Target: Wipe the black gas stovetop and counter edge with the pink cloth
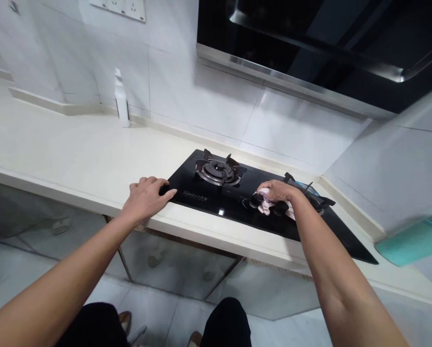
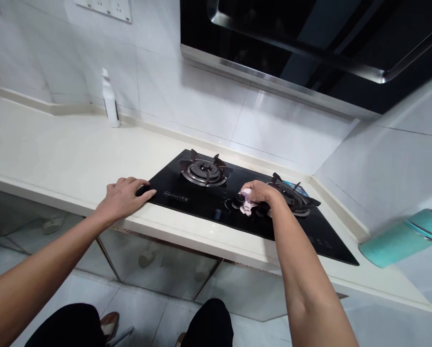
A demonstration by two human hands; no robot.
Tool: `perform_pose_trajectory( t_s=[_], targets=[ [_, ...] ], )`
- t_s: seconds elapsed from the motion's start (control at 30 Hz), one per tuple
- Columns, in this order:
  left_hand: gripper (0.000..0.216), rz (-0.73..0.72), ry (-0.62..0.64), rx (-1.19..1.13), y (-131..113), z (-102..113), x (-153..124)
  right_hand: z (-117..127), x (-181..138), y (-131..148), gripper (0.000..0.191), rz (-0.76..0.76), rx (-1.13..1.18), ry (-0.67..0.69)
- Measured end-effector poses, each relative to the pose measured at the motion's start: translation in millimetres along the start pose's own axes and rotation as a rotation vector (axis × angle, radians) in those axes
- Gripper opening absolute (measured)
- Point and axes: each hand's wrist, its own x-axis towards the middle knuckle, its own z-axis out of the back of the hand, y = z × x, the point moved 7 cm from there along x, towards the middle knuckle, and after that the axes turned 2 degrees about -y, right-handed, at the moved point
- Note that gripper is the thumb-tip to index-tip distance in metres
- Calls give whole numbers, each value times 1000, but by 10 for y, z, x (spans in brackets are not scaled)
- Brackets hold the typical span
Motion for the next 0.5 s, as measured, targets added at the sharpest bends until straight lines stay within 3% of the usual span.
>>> perform_pose_trajectory(
  t_s=[0.27, 0.5],
  targets=[
    [63, -1, 9, 0, 6, -15, -1, -115, 17, 241, 33, 6, 46, -118],
    [61, 11, 8, -5, 7, 6, -4, -199, 127, 883, 31, 129, -121, -146]
  ],
)
